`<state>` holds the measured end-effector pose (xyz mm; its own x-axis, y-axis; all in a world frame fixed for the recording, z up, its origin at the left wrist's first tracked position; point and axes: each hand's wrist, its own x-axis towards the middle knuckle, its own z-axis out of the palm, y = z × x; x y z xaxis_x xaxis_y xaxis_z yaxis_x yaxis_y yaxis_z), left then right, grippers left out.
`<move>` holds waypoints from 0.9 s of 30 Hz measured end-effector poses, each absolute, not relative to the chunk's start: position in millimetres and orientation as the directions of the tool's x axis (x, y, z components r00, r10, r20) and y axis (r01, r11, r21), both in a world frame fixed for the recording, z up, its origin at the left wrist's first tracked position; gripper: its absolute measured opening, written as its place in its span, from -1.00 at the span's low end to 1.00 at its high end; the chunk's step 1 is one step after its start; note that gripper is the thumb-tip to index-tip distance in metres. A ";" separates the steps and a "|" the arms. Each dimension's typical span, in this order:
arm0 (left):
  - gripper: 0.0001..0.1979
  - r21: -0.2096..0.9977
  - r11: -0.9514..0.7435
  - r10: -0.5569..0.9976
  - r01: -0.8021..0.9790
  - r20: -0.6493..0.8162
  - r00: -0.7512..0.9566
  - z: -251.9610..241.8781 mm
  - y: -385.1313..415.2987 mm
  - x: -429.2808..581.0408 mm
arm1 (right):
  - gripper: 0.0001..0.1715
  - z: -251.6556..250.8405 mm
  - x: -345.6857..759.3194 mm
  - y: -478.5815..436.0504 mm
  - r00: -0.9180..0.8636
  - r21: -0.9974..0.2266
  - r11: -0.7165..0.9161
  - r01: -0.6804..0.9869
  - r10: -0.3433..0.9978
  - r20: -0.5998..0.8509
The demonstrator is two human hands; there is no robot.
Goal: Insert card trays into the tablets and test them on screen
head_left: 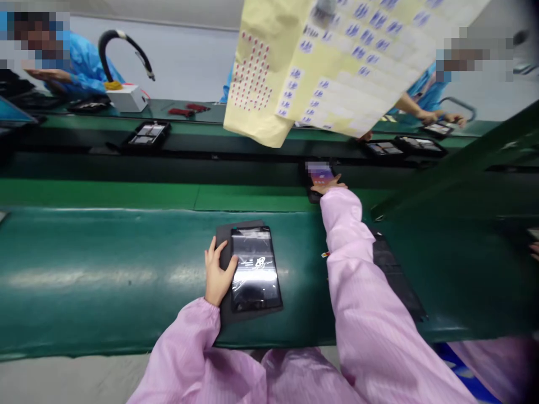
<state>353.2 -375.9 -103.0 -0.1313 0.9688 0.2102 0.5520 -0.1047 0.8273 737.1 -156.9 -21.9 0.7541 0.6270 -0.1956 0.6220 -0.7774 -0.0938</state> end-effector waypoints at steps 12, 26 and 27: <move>-0.53 0.779 -0.095 0.990 0.620 0.139 -0.024 -96.8 -375.9 357.9 | -0.24 5.5 653.5 -292.4 0.151 -0.357 -0.222 0.907 0.965 -0.217; -0.47 0.767 -0.247 0.960 0.592 0.109 0.259 -95.6 -370.2 383.9 | -0.42 -94.0 600.9 -435.9 0.083 -0.764 -0.205 0.612 0.977 -0.196; -0.49 0.776 -0.243 0.961 0.582 0.110 0.256 -95.8 -370.0 383.8 | -0.42 -95.7 599.5 -436.0 0.099 -0.770 -0.201 0.605 0.979 -0.178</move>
<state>383.8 -370.0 -95.8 0.2558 0.9605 0.1095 0.5819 -0.2434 0.7760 599.5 -436.0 -95.7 0.0987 0.9790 -0.1781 0.6051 -0.2012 -0.7703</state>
